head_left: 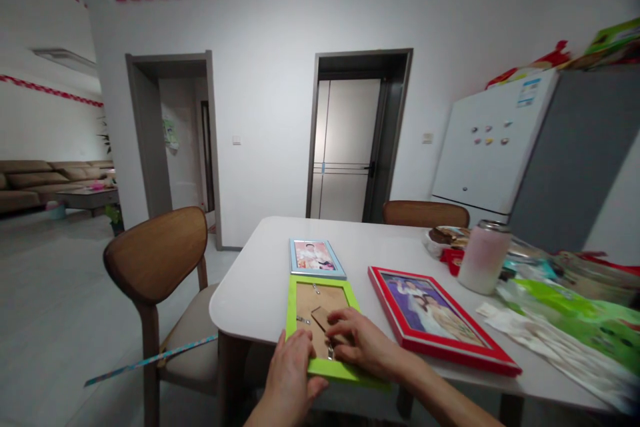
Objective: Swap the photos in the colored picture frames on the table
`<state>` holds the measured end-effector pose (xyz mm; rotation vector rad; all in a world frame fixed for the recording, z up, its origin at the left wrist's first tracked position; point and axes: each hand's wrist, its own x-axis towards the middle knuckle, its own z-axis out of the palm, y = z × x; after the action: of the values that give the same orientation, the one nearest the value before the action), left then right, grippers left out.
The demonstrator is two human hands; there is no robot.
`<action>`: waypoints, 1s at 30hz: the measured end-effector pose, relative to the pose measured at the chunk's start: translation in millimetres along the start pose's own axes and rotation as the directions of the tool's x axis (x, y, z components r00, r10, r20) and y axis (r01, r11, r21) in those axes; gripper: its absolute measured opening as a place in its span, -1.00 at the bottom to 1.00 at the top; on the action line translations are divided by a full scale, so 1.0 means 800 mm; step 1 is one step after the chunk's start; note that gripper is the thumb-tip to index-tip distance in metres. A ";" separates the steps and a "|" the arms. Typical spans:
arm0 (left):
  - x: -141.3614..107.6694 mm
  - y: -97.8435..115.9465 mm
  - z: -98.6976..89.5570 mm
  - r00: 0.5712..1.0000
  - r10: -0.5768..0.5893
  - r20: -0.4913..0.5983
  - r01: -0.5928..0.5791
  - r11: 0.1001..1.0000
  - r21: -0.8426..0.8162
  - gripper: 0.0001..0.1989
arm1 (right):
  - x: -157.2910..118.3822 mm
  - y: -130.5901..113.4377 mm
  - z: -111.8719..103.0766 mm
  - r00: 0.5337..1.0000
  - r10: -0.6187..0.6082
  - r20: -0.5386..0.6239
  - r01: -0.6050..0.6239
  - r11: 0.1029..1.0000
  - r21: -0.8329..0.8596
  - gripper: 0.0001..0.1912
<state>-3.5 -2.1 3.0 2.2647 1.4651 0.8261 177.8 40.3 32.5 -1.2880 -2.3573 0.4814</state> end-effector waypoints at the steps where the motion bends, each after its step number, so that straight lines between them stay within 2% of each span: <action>1: 0.000 0.000 0.000 1.000 0.000 -0.003 0.000 1.000 -0.001 -0.56 | -0.002 -0.006 0.002 0.999 -0.019 0.045 0.018 0.999 0.033 -0.76; 3: 0.000 -0.001 0.002 1.000 -0.002 -0.005 0.002 1.000 0.002 -0.55 | -0.003 -0.014 0.007 0.997 -0.031 0.071 0.027 0.998 0.054 -0.78; 9: 0.000 0.000 0.005 1.000 -0.007 -0.028 0.007 1.000 0.012 -0.61 | 0.003 -0.018 0.010 0.999 -0.045 0.001 0.045 0.999 -0.002 -0.80; 12: 0.000 0.001 0.005 1.000 -0.003 -0.023 0.003 1.000 0.005 -0.63 | 0.001 -0.018 0.005 0.992 -0.103 0.078 0.102 0.995 0.013 -0.74; 14: -0.001 0.002 0.006 1.000 -0.006 -0.017 0.007 1.000 0.004 -0.62 | -0.002 -0.018 0.004 0.989 -0.103 0.104 0.099 0.994 0.049 -0.75; 18: -0.002 0.002 0.005 0.999 -0.018 -0.027 0.018 1.000 0.006 -0.63 | 0.000 -0.022 0.007 0.998 -0.052 0.021 0.051 0.998 0.048 -0.85; 20: -0.003 0.003 0.006 0.999 -0.026 -0.020 0.026 1.000 0.012 -0.61 | 0.007 -0.024 0.011 0.999 -0.032 -0.024 0.033 0.998 0.052 -0.84; 24: -0.004 0.007 0.008 1.000 -0.025 -0.017 0.025 0.999 0.020 -0.63 | 0.038 -0.024 0.025 0.995 0.019 -0.103 -0.017 1.000 0.021 -0.76; 30: -0.003 0.009 0.008 0.999 -0.006 -0.034 0.007 1.000 0.015 -0.65 | 0.077 -0.020 0.054 0.977 0.062 -0.203 -0.079 0.994 -0.079 -0.78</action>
<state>4.8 -7.4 1.2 2.2660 1.4973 0.8588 114.2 80.1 14.6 -1.3937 -2.1922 0.2593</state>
